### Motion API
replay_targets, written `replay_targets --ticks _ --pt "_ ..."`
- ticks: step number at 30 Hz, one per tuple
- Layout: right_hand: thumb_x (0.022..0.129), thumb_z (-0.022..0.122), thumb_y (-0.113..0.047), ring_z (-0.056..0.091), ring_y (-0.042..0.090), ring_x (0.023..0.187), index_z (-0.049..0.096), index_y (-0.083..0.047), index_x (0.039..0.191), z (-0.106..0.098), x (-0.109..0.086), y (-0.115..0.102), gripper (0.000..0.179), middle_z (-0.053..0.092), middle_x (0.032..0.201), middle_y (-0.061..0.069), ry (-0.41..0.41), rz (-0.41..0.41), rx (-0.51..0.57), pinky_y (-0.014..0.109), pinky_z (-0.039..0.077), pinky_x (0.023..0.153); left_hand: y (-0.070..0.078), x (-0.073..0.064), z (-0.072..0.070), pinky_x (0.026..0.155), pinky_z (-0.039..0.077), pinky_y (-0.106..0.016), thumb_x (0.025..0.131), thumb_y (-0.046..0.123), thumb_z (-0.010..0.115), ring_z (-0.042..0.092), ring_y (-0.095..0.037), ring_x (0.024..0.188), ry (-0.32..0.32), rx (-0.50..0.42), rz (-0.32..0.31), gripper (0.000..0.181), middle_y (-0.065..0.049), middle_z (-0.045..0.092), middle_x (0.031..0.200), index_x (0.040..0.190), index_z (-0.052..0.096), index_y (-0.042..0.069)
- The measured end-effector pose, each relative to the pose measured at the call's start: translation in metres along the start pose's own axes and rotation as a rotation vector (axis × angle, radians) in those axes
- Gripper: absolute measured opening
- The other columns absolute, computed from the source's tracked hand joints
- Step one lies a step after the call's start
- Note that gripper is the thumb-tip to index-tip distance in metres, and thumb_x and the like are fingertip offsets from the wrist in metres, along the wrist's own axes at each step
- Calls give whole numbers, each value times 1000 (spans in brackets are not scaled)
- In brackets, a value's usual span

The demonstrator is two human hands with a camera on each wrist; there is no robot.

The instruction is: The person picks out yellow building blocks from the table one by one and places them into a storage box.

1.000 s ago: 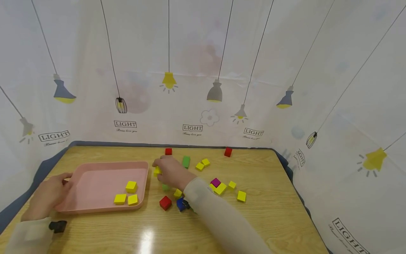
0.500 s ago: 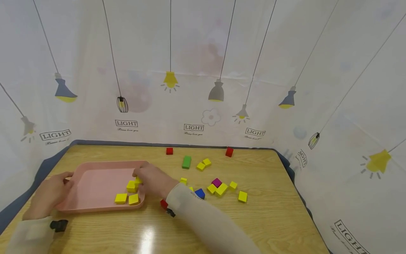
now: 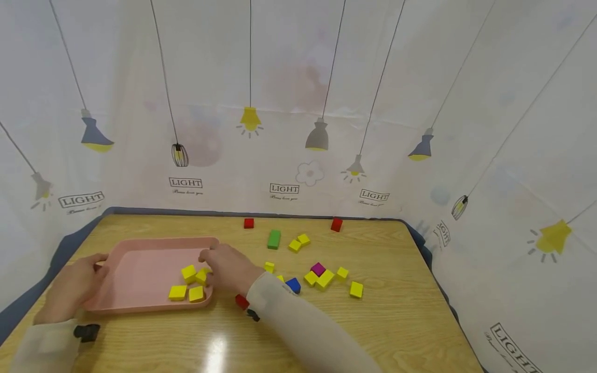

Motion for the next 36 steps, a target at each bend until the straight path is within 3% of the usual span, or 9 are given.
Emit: replay_targets --ticks 7,14,20,25,29,31,36 --pt "112 80 -23 65 14 107 76 -16 151 -15 -17 24 39 75 142 5 57 1 33 28 62 103 1 -2 0 82 56 -54 119 13 53 72 -48 112 1 2 -21 51 -41 68 146 164 49 -9" --pt "111 81 -21 68 20 120 76 -17 151 -23 -30 62 40 74 149 8 67 37 59 35 62 110 3 -5 0 80 54 -53 119 13 52 70 -47 111 -3 5 -25 51 -42 65 150 165 48 -9" --pt "109 84 -20 68 25 117 75 -12 152 -24 -44 94 44 70 151 15 53 84 127 40 63 113 3 -6 1 80 54 -52 120 13 51 70 -47 112 -17 1 -38 51 -42 64 151 165 47 -9" --pt "107 87 -31 64 25 120 78 -13 148 -13 -52 126 46 71 147 14 55 84 127 42 60 113 2 -6 2 82 55 -55 120 13 51 70 -49 114 -16 0 -41 51 -42 64 151 166 47 -9" --pt "103 90 -36 62 23 114 80 -12 145 -11 -65 137 49 69 143 13 37 108 121 42 59 108 2 -6 2 84 57 -59 120 14 50 70 -52 117 -12 3 -40 51 -42 64 151 166 47 -9" --pt "102 92 -30 61 23 110 80 -10 144 -20 -77 129 48 67 140 16 13 137 122 43 58 103 2 -6 2 85 56 -59 120 13 50 70 -51 117 -12 1 -42 51 -42 65 151 166 47 -9" --pt "101 93 -31 58 18 99 80 -14 145 -18 -93 131 49 69 135 11 -16 131 89 33 54 88 2 -5 1 84 55 -56 120 13 50 70 -50 115 -13 -3 -39 51 -42 64 151 166 47 -9"
Point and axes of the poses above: each hand's wrist, its own x-axis towards the middle knuckle, its own z-axis out of the palm, y = z × x, the point moved 8 cm from there along x, towards the middle knuckle
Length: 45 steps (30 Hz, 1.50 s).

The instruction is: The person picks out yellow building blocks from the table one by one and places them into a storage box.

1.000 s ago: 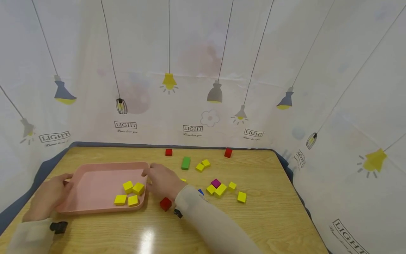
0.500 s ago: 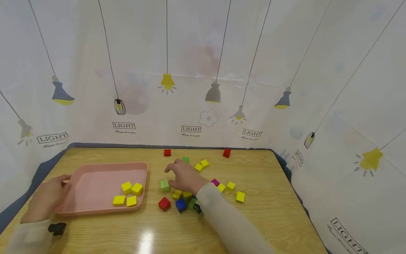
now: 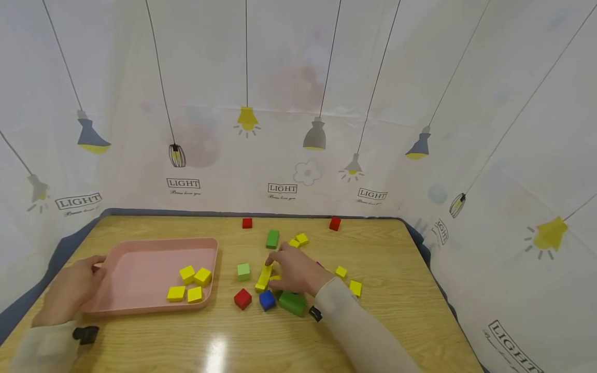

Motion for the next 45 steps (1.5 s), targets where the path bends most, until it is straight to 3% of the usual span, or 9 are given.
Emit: replay_targets --ticks 4,12,22,28,45 --pt "102 93 -33 59 16 103 79 -20 146 4 -9 2 48 70 135 6 -39 -12 -15 31 57 91 -2 1 0 83 55 -56 120 13 50 70 -50 115 0 -6 2 52 -42 64 151 166 46 -10" --pt "104 91 -21 69 17 117 81 -20 138 12 -13 -4 36 72 132 2 -51 -93 2 38 63 106 -4 -2 0 84 55 -56 120 13 50 71 -51 116 -3 -6 6 52 -42 65 151 166 46 -10" --pt "105 88 -15 64 11 102 83 -18 133 14 -7 -8 29 77 123 -2 -57 -90 -8 30 61 99 -3 -1 -2 88 55 -58 120 14 50 69 -51 116 12 -8 11 52 -42 65 151 167 47 -10" --pt "106 88 -15 65 11 102 82 -16 135 14 -5 -8 29 78 126 0 -55 -86 -18 31 62 100 -4 1 -3 82 54 -54 119 14 51 70 -49 112 22 -12 15 52 -41 67 148 167 48 -8" --pt "105 88 -11 66 16 101 83 -9 134 8 -6 -11 30 80 125 6 -13 -112 -36 33 63 96 1 0 -3 86 57 -60 119 13 51 71 -52 116 25 -7 37 51 -41 67 148 165 50 -8"
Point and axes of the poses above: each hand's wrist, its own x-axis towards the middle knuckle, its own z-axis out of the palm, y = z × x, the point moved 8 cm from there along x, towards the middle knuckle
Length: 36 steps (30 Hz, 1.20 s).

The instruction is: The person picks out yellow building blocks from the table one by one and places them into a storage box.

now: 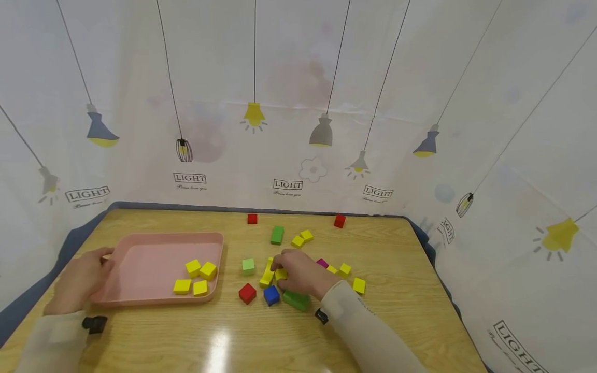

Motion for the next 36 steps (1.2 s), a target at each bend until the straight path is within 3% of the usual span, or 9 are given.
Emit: replay_targets --ticks 10,14,20,28,36 --pt "104 87 -10 67 18 99 83 -9 134 -6 -1 0 31 80 125 6 30 6 20 31 61 90 1 -1 -1 82 58 -59 120 15 49 73 -53 118 -1 -10 -9 51 -41 67 149 166 49 -8" --pt "104 86 -11 68 16 104 82 -9 137 -12 3 -1 33 79 129 5 39 28 45 33 63 98 -4 4 2 85 57 -61 121 16 50 71 -52 118 -13 -13 -33 52 -40 66 151 168 48 -6" --pt "105 85 -9 74 22 114 82 -4 138 -24 14 -18 34 83 133 9 69 -33 35 43 64 107 -8 8 5 87 57 -62 120 16 51 72 -49 115 -9 -1 -44 52 -39 68 149 168 49 -5" --pt "107 85 -14 66 15 106 81 -10 141 -29 40 -46 35 81 132 3 85 -39 27 28 61 98 -3 0 1 87 57 -64 120 16 49 70 -53 118 -15 -10 -41 53 -41 65 151 168 47 -6" --pt "108 83 -16 65 13 104 81 -11 141 -22 76 -81 33 80 128 2 114 -79 21 22 59 94 0 -1 2 89 57 -65 120 15 49 69 -55 121 -16 -10 -35 52 -42 65 151 167 48 -7"
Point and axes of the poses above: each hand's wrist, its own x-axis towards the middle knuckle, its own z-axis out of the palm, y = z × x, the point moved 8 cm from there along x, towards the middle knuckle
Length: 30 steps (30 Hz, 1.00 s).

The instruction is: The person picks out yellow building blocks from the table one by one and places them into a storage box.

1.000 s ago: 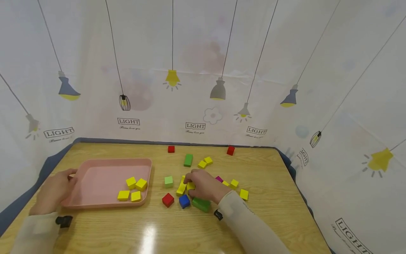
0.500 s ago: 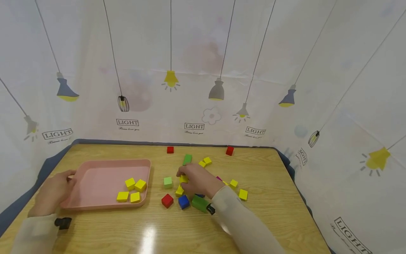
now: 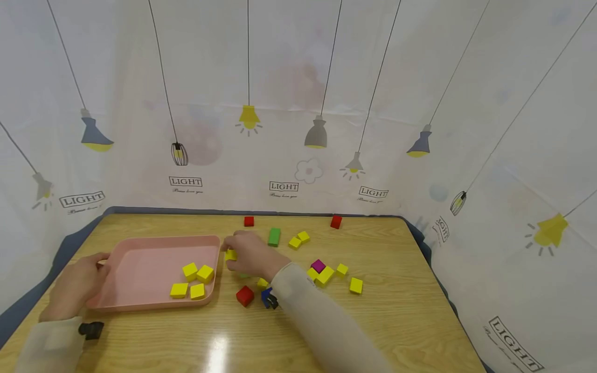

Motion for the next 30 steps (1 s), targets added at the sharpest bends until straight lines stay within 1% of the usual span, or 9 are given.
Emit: replay_targets --ticks 5,7,9,12,14,17,20,25,30 --pt "110 84 -19 65 11 107 80 -14 145 17 22 -19 36 78 130 -1 -26 36 20 19 58 98 1 2 2 86 55 -59 121 14 49 68 -50 114 -1 -3 -6 51 -42 66 148 167 48 -7" --pt "110 84 -20 66 10 112 79 -15 145 24 30 -32 36 79 135 -4 -35 32 13 18 58 102 1 3 3 87 55 -59 121 14 50 68 -50 115 -5 -3 -10 51 -42 65 149 168 47 -7" --pt "110 85 -21 67 7 112 79 -17 146 31 38 -47 37 80 139 -6 -47 18 5 16 58 102 0 3 3 89 55 -61 121 15 50 67 -51 117 -10 1 -20 52 -42 64 151 168 47 -7" --pt "110 84 -23 67 2 107 79 -19 146 41 49 -76 36 80 139 -9 -54 -34 -32 11 56 94 -2 4 4 91 55 -62 121 15 50 66 -52 121 -20 0 -32 53 -42 62 154 169 45 -6" --pt "111 82 -22 66 0 102 79 -20 146 49 55 -95 36 79 135 -10 -58 -84 -60 9 53 88 -3 3 4 91 55 -63 121 16 49 66 -53 123 -21 3 -26 53 -42 62 155 170 46 -6" --pt "111 79 -21 65 -1 105 80 -20 145 60 60 -121 35 79 132 -11 -55 -158 -128 8 51 87 -5 3 4 91 55 -65 121 17 49 67 -55 123 -29 1 -4 53 -41 63 154 169 46 -5" --pt "109 79 -19 67 -1 112 81 -20 143 72 65 -140 34 81 135 -12 -56 -220 -193 7 50 92 -6 3 6 91 55 -68 121 17 49 67 -55 123 -38 -6 3 53 -41 63 153 169 46 -5" --pt "110 81 -23 68 -2 113 82 -22 141 87 68 -152 32 81 136 -14 -75 -241 -233 6 51 94 -5 3 6 87 55 -61 121 17 51 68 -51 117 -40 -4 -8 53 -42 64 151 168 47 -6" --pt "111 82 -29 65 -3 110 81 -24 143 93 69 -151 32 80 133 -15 -92 -215 -245 7 51 93 -2 2 1 83 54 -55 120 15 51 69 -49 114 -21 12 10 52 -42 66 149 167 48 -7"
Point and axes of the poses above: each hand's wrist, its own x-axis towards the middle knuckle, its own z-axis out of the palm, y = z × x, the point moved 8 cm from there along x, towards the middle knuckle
